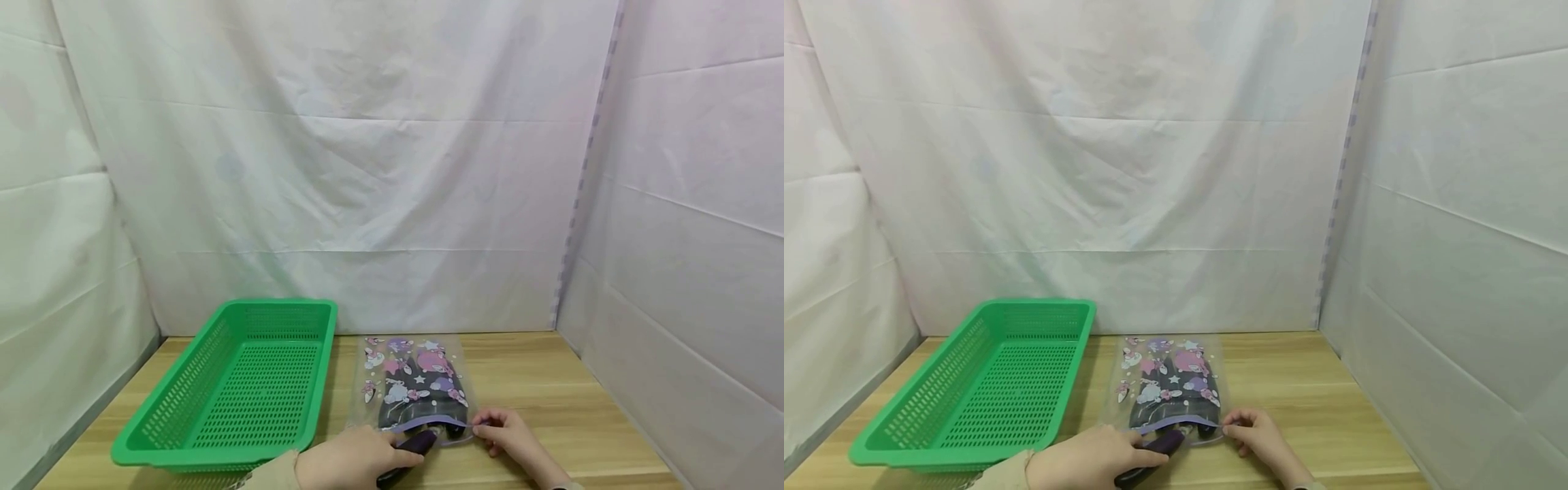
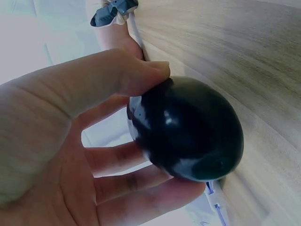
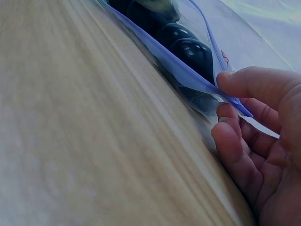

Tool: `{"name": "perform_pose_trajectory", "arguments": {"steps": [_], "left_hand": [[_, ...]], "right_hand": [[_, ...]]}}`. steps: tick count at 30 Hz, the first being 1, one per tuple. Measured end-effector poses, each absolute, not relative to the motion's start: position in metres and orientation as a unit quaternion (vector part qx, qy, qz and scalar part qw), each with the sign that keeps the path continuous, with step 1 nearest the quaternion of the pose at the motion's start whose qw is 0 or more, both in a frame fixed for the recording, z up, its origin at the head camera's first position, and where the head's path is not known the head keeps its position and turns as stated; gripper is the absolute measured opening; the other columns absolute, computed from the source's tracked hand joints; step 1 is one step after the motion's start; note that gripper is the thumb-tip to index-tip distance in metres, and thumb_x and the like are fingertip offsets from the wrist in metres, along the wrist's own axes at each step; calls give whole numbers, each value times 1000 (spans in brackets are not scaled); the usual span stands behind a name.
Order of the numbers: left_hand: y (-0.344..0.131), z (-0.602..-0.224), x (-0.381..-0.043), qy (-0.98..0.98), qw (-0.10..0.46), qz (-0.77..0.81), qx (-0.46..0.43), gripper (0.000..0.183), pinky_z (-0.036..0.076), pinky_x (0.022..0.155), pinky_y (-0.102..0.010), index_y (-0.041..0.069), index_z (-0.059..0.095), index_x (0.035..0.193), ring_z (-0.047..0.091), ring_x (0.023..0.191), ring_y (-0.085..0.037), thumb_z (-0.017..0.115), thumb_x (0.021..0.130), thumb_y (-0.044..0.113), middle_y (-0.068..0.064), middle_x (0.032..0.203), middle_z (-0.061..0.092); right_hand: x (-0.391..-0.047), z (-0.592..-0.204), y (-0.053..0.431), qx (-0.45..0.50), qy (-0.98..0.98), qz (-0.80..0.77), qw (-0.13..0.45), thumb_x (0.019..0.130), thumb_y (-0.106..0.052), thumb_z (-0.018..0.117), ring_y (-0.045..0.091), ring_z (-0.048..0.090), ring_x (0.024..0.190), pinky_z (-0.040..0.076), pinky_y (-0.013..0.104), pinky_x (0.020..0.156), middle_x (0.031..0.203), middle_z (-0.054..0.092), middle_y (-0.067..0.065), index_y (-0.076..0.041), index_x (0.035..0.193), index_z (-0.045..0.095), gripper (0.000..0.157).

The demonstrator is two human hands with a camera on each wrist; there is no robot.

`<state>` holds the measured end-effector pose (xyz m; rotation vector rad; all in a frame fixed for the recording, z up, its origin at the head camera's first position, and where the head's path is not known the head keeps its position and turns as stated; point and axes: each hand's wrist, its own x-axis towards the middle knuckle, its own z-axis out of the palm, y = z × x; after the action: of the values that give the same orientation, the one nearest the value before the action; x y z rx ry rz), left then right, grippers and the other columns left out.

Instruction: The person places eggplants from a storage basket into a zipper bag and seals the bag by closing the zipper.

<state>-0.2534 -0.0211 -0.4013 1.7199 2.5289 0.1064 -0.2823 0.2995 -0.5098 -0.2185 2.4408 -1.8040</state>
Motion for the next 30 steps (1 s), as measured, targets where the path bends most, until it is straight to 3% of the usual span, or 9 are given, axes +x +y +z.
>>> {"name": "perform_pose_trajectory", "arguments": {"steps": [12,21,30], "left_hand": [[-19,-405,-257,838,57,22,543,57,38,51,-22,37,43,128,46,64,-2,52,76,58,9,99,55],[-22,-406,-257,833,33,15,553,56,31,45,-20,35,46,126,38,53,-1,49,76,60,12,77,52],[-22,-407,-257,839,55,15,542,53,36,49,-26,36,48,125,43,54,-4,51,77,57,10,85,58]], "right_hand": [[-282,-507,298,-69,804,-589,49,78,-19,65,10,48,56,47,30,48,72,52,4,-1,91,61,23],[-280,-505,298,-74,804,-589,47,78,-18,65,10,48,55,47,29,47,72,53,3,0,90,61,23],[-280,-507,298,-77,804,-587,48,78,-19,65,10,48,56,46,29,47,70,52,3,-1,89,61,22]]}}
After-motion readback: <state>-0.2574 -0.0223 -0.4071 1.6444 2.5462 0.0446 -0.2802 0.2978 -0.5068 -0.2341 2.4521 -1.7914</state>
